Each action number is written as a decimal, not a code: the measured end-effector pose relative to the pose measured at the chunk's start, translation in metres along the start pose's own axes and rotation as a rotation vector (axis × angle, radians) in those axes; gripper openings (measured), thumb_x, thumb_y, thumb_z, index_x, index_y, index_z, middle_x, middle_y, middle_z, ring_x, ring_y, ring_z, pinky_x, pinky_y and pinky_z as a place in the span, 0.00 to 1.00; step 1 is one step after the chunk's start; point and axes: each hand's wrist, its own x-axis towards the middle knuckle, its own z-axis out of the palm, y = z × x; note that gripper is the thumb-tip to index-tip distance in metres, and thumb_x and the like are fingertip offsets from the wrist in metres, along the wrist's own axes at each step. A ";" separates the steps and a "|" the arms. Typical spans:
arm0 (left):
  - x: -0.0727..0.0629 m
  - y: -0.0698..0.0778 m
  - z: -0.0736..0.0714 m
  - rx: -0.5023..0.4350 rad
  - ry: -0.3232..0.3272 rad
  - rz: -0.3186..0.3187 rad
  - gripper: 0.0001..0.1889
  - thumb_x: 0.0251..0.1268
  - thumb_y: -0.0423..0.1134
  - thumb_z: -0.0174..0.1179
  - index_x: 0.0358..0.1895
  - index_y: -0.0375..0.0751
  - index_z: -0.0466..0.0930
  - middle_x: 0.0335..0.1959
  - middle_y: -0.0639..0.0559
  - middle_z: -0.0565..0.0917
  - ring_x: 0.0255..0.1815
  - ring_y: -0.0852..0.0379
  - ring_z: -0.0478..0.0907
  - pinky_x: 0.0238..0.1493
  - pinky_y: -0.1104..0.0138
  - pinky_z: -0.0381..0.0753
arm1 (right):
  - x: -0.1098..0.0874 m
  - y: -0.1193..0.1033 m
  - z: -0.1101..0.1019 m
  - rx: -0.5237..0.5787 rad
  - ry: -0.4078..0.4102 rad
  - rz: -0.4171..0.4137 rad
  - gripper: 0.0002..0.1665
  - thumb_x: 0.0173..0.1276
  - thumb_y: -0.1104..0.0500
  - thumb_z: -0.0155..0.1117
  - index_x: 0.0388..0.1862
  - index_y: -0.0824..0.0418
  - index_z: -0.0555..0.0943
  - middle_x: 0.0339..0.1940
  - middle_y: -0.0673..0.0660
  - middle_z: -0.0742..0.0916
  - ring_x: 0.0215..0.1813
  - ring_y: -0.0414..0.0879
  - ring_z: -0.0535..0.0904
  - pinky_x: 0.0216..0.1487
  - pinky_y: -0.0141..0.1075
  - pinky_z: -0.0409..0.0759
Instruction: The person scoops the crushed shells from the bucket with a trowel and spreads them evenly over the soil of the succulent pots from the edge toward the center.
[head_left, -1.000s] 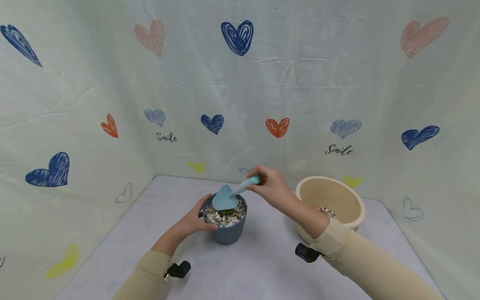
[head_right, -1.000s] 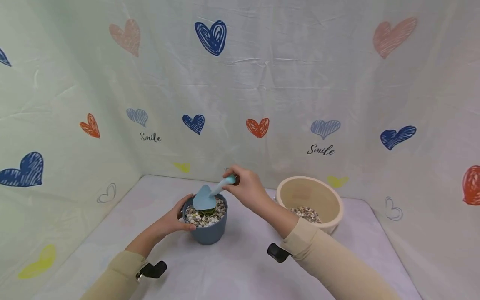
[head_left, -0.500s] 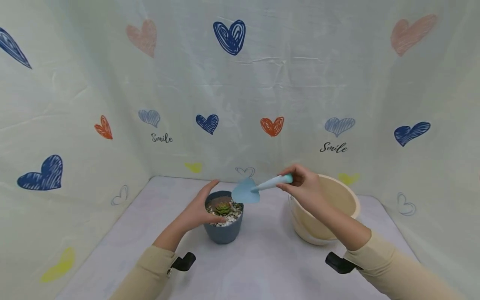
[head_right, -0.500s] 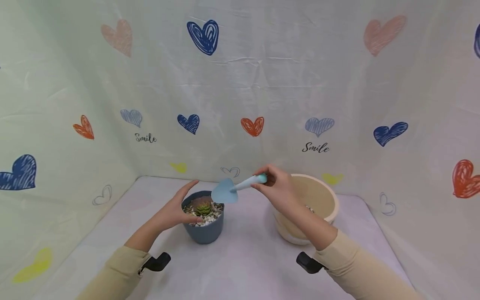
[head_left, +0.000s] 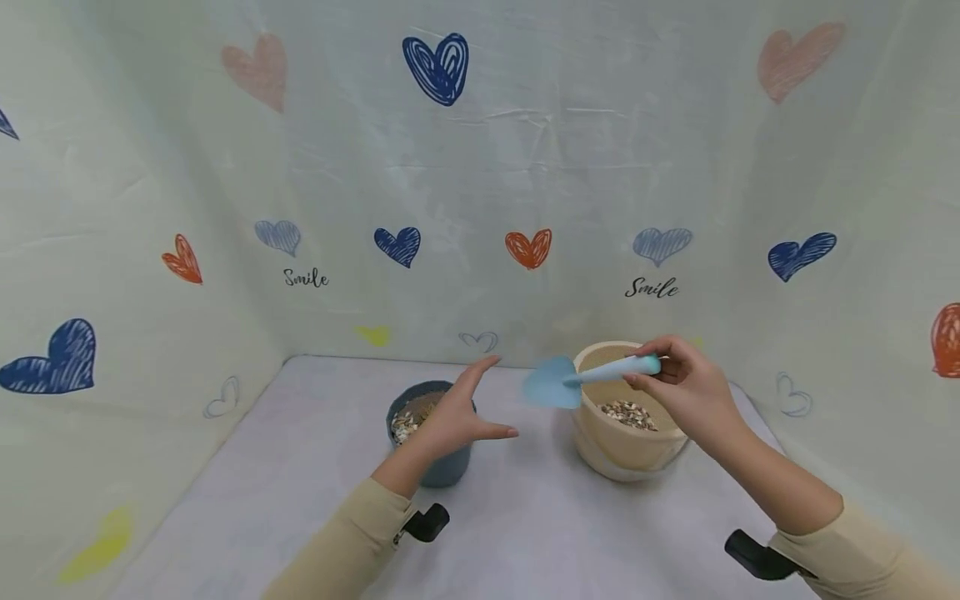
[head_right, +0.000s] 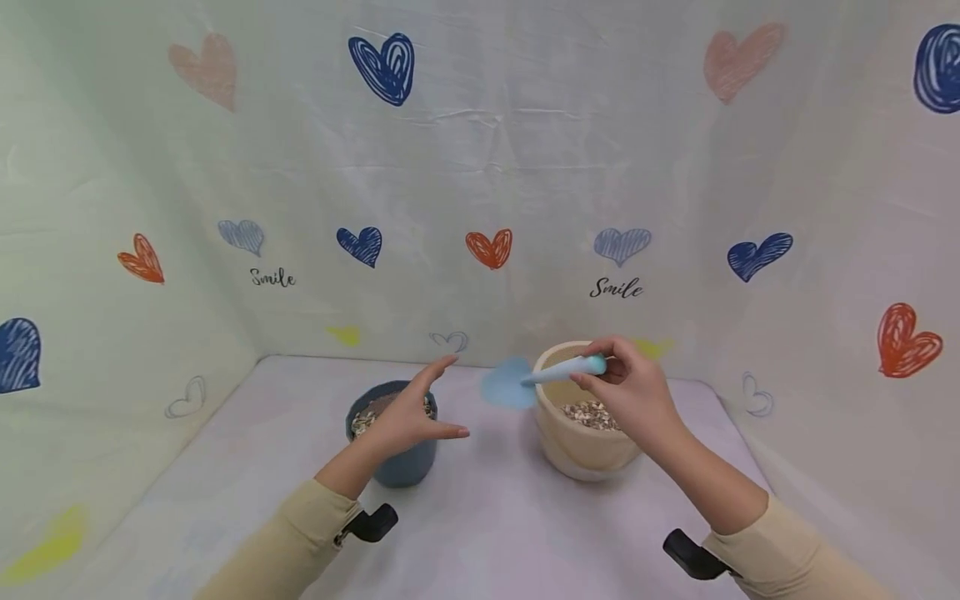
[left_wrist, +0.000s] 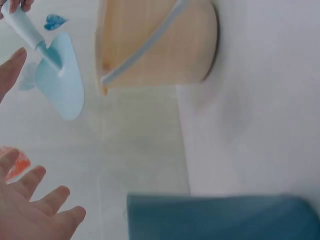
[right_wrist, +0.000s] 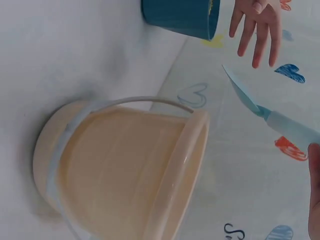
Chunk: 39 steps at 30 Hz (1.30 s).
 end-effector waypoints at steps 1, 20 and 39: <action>0.002 0.001 0.004 -0.006 -0.007 0.007 0.55 0.46 0.48 0.78 0.77 0.52 0.53 0.77 0.47 0.55 0.75 0.43 0.52 0.67 0.42 0.60 | -0.002 0.001 -0.004 -0.023 0.017 -0.009 0.16 0.61 0.72 0.69 0.46 0.69 0.76 0.43 0.54 0.82 0.38 0.35 0.83 0.39 0.30 0.83; 0.042 -0.003 0.084 -0.125 -0.049 -0.022 0.49 0.47 0.47 0.77 0.75 0.49 0.60 0.77 0.50 0.56 0.76 0.48 0.51 0.71 0.48 0.56 | -0.022 0.035 -0.048 -0.332 0.066 0.107 0.16 0.61 0.69 0.70 0.47 0.69 0.78 0.42 0.63 0.82 0.36 0.34 0.81 0.36 0.21 0.79; 0.079 0.008 0.119 -0.250 0.015 -0.170 0.45 0.47 0.43 0.78 0.71 0.51 0.66 0.75 0.50 0.60 0.73 0.43 0.58 0.67 0.47 0.63 | 0.007 0.066 -0.053 -0.505 -0.178 0.235 0.11 0.57 0.71 0.70 0.39 0.68 0.80 0.36 0.62 0.84 0.36 0.54 0.79 0.34 0.42 0.82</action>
